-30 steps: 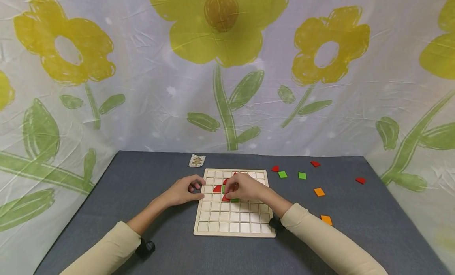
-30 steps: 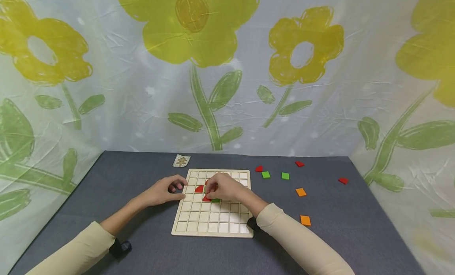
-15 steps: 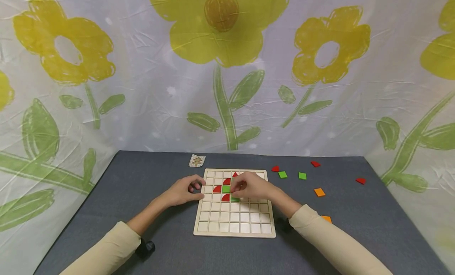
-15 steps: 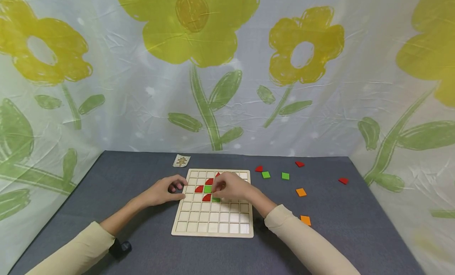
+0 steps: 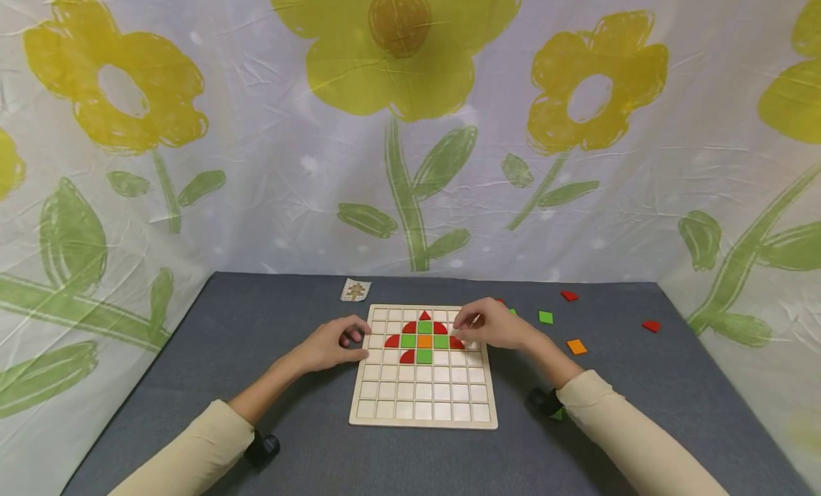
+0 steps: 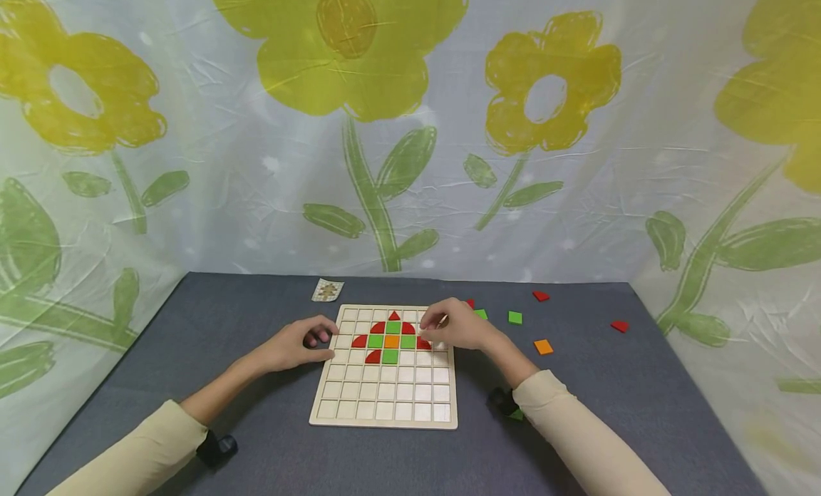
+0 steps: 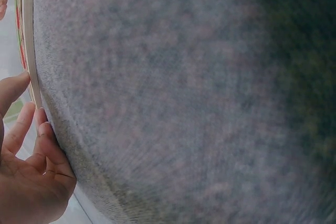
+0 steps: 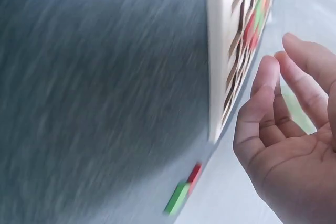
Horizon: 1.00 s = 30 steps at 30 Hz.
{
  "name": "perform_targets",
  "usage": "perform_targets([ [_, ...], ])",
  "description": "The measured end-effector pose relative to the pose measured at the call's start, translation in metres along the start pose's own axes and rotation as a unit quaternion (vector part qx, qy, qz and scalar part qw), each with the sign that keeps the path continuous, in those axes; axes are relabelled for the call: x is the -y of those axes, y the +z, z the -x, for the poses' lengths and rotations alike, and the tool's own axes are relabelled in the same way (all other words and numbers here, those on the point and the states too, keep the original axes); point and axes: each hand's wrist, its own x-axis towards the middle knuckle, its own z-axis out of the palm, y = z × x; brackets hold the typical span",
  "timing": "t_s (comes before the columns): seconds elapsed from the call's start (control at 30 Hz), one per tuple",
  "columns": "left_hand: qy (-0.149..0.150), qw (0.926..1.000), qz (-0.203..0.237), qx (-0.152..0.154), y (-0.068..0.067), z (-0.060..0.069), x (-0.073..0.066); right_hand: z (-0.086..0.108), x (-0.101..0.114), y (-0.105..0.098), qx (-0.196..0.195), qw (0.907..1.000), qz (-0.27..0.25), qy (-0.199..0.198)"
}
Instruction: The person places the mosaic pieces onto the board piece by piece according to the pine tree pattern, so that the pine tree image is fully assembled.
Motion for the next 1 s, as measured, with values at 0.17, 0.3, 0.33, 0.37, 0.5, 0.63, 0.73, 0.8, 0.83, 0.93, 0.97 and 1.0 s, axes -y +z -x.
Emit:
perform_targets([
  [0.17, -0.003, 1.0, -0.001, 0.0, 0.0, 0.0, 0.0, 0.012, -0.009, -0.019, -0.025, 0.9989, 0.019, 0.036],
  [0.3, -0.002, 1.0, -0.003, 0.0, 0.0, 0.0, -0.001, 0.02, -0.019, -0.032, -0.044, 0.9967, 0.022, 0.065],
  [0.33, -0.001, 1.0, -0.002, 0.0, 0.0, 0.0, -0.001, 0.022, -0.021, -0.034, -0.047, 0.996, 0.025, 0.072],
  [0.37, 0.0, 1.0, -0.002, 0.001, 0.0, 0.0, -0.001, 0.023, -0.024, -0.037, -0.051, 0.9952, 0.027, 0.079],
  [0.5, 0.001, 1.0, -0.001, 0.001, 0.0, 0.0, -0.001, 0.027, -0.034, -0.045, -0.065, 0.9926, 0.032, 0.097],
  [0.63, 0.004, 1.0, -0.001, 0.002, 0.0, 0.0, -0.001, 0.03, -0.043, -0.052, -0.073, 0.9905, 0.029, 0.113],
  [0.73, 0.004, 1.0, -0.002, 0.002, 0.0, -0.001, -0.001, 0.033, -0.046, -0.057, -0.073, 0.9895, 0.02, 0.123],
  [0.8, 0.002, 1.0, -0.005, 0.002, 0.0, -0.001, 0.0, 0.034, -0.047, -0.06, -0.075, 0.9888, 0.018, 0.128],
  [0.83, 0.002, 1.0, -0.006, 0.002, 0.0, -0.001, 0.0, 0.035, -0.046, -0.061, -0.076, 0.9882, 0.02, 0.132],
  [0.93, 0.0, 1.0, -0.005, 0.002, 0.0, -0.001, 0.0, 0.035, -0.049, -0.063, -0.083, 0.9859, 0.027, 0.143],
  [0.97, -0.001, 1.0, -0.005, 0.002, 0.0, -0.001, 0.0, 0.035, -0.05, -0.064, -0.087, 0.9847, 0.028, 0.149],
  [1.0, -0.002, 1.0, -0.005, 0.002, 0.0, -0.001, 0.0, 0.035, -0.051, -0.064, -0.089, 0.9841, 0.029, 0.151],
])
